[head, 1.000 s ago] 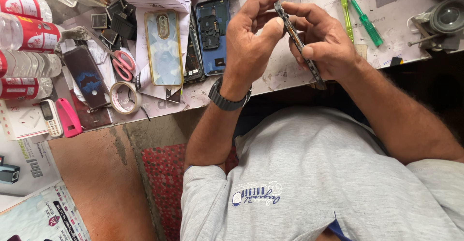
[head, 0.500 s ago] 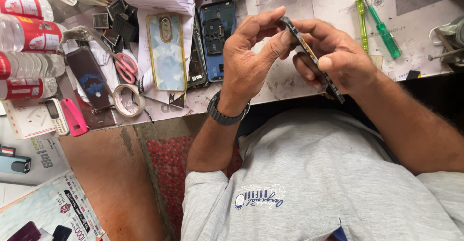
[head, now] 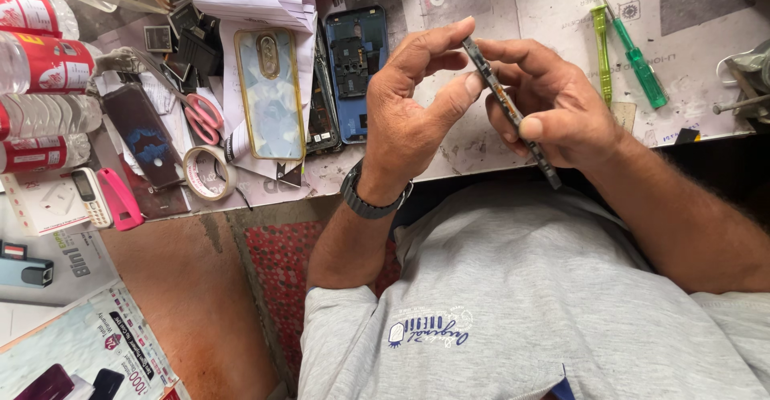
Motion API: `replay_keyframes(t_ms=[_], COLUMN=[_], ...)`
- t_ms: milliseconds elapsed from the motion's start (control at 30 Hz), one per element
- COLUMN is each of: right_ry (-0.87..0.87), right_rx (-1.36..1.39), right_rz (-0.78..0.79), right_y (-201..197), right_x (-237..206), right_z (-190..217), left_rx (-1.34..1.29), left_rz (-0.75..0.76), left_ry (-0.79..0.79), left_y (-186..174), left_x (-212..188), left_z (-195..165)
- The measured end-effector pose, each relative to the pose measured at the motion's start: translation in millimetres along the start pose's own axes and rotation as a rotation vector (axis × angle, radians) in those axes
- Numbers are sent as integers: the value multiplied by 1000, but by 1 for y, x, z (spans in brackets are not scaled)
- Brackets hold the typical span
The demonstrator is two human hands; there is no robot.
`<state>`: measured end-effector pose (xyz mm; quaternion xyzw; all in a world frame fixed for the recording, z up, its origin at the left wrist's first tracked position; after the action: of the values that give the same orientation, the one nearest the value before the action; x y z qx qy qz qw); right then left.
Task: The person works on a disassembled smartphone, using a green screwdriver to adjust internal components and connectors. They repeatedly open and close the device, aligning the screen and casing while manipulating the battery and ribbon cables.
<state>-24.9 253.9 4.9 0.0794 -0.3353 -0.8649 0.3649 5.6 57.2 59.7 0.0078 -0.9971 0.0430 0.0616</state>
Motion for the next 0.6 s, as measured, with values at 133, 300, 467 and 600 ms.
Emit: replay_keyframes(t_ms=[133, 300, 467, 600], right_ry=[-32, -62, -53, -70], right_rx=[-87, -193, -229, -262], right_rz=[-34, -50, -61, -58], right_y=[7, 13, 10, 8], right_x=[1, 1, 0, 0], right_z=[6, 10, 8, 6], left_rx=[-58, -57, -43, -56], left_rz=[32, 57, 67, 74], left_ry=[-7, 10, 13, 10], left_y=[-2, -5, -7, -9], left_x=[-1, -2, -3, -3], left_z=[-3, -4, -2, -1])
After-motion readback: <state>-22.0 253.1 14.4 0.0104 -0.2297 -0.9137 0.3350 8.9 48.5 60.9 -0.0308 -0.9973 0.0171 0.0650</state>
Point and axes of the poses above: each hand's wrist, its own x-axis towards the middle knuckle, its own y-axis out of the palm, z = x × y, the point moved 2 cm from there along x, towards the middle knuckle, and after that the axes turned 3 degrees about -z, right-handed, at the moved point
